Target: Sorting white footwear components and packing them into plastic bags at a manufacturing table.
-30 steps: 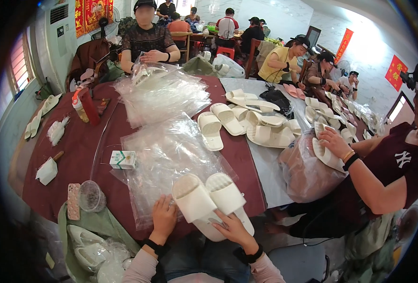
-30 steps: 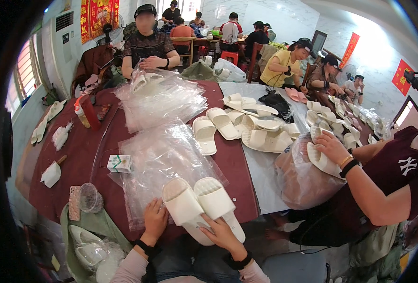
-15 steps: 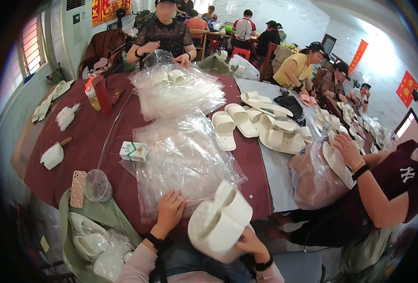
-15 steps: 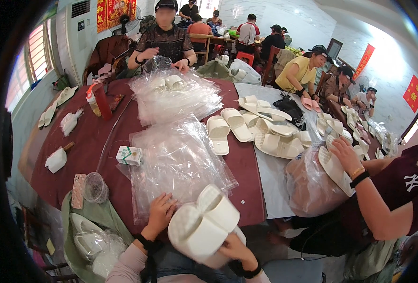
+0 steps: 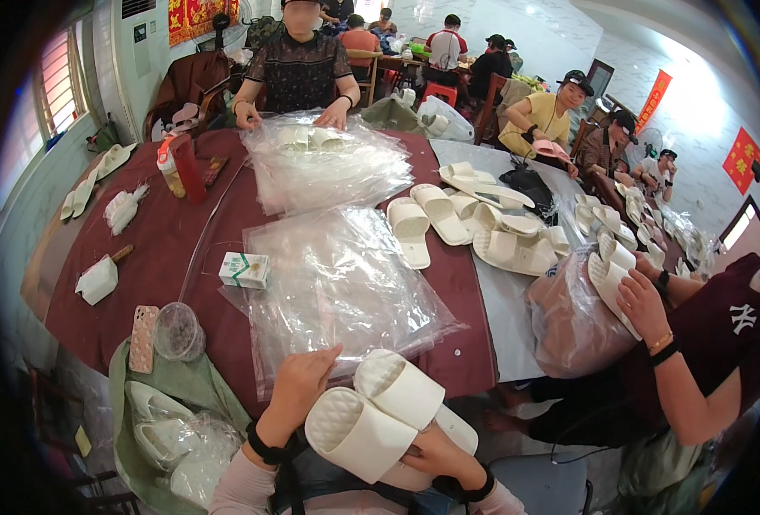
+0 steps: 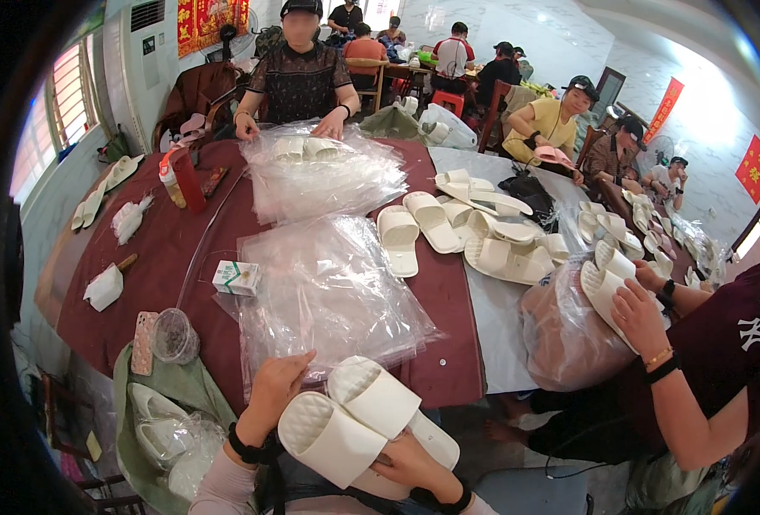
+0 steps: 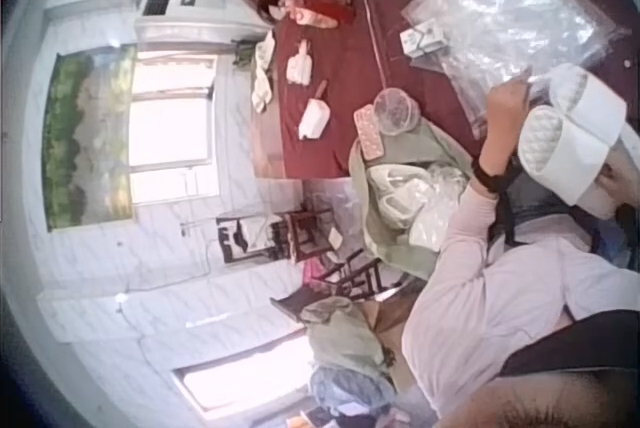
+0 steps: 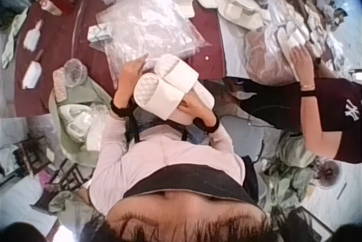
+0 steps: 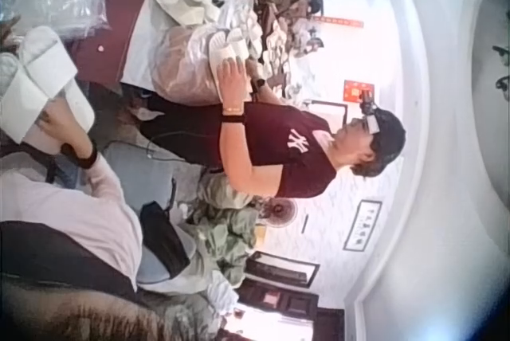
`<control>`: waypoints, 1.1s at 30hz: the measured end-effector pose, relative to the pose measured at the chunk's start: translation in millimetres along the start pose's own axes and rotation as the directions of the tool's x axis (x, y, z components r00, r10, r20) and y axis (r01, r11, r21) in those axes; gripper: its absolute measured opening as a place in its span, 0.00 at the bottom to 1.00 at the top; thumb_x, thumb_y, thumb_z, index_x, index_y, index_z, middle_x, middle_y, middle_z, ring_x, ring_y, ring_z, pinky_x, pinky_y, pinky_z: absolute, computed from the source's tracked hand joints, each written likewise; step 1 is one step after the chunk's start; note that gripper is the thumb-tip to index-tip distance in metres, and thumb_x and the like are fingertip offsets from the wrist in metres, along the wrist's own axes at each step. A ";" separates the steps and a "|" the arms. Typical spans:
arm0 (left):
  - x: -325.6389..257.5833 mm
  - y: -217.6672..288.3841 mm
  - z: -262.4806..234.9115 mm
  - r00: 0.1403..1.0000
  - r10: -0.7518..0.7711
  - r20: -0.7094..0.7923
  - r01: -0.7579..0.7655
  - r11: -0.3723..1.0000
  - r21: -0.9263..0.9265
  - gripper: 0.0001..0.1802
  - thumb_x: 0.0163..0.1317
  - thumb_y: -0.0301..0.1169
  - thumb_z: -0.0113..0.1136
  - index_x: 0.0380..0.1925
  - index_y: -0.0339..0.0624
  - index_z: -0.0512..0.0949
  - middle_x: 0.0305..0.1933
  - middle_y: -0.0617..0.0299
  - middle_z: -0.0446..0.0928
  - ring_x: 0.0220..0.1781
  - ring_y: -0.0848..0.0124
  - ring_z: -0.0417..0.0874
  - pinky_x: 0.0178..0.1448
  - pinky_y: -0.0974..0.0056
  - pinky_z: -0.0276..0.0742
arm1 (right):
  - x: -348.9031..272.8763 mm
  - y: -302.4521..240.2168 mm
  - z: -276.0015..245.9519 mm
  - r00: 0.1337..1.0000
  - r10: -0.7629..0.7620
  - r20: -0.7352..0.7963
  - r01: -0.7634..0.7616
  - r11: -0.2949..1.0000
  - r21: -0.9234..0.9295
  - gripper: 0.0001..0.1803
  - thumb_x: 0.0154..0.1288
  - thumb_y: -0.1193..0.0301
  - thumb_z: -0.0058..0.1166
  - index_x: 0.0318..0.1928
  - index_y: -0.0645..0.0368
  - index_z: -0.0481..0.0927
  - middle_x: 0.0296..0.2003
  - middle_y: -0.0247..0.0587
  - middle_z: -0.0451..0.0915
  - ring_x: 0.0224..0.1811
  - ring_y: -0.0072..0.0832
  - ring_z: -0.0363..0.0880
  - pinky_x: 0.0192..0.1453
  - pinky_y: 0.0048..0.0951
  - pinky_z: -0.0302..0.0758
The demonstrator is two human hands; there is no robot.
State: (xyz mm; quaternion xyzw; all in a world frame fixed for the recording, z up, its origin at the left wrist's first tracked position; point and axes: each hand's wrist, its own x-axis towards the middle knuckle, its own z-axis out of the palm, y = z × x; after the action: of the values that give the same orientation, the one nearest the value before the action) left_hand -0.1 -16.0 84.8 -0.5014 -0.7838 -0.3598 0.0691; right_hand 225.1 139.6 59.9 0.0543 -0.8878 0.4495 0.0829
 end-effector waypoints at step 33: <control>-15.2 40.5 20.7 0.944 0.270 0.193 -0.276 0.961 0.009 0.29 0.56 0.30 0.60 0.59 0.70 0.73 0.70 0.69 0.63 0.75 0.50 0.54 0.71 0.30 0.37 | 38.5 8.1 6.8 0.803 0.163 -0.574 -0.333 0.921 -0.205 0.22 0.57 0.70 0.56 0.54 0.59 0.77 0.51 0.52 0.77 0.59 0.50 0.69 0.65 0.52 0.54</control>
State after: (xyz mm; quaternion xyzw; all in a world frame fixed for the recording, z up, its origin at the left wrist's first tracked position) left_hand 46.3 -4.4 82.6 -0.6357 -0.7161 -0.2833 0.0523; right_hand 185.3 138.0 57.1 -0.2068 -0.8830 0.3154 0.2793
